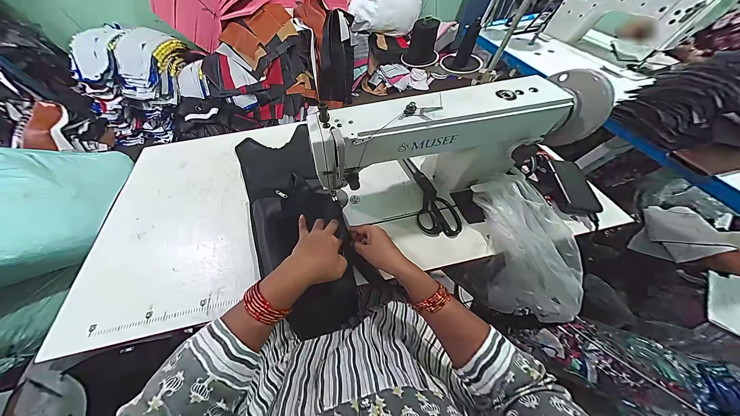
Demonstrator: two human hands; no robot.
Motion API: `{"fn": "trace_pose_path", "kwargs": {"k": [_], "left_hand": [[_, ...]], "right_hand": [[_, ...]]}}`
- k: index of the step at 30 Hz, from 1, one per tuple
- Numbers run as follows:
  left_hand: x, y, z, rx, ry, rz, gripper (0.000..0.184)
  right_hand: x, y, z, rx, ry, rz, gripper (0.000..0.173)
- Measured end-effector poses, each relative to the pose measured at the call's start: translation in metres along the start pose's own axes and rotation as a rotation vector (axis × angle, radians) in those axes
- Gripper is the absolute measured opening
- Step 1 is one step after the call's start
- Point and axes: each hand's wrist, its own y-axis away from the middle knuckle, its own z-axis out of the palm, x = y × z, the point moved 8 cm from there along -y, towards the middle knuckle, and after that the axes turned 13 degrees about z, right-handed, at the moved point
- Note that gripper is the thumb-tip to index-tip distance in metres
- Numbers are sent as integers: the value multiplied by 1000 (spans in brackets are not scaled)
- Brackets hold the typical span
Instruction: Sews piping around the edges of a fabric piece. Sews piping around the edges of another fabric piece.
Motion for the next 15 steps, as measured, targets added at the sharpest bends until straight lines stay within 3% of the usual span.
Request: {"fn": "trace_pose_path", "kwargs": {"k": [5, 12, 15], "left_hand": [[22, -4, -1, -81, -105, 67, 43], [-6, 2, 11, -22, -11, -36, 73], [-12, 3, 13, -45, 15, -39, 58]], "right_hand": [[-1, 11, 0, 99, 184, -11, 46], [0, 13, 0, 89, 164, 6, 48], [-1, 13, 3, 48, 123, 1, 47]]}}
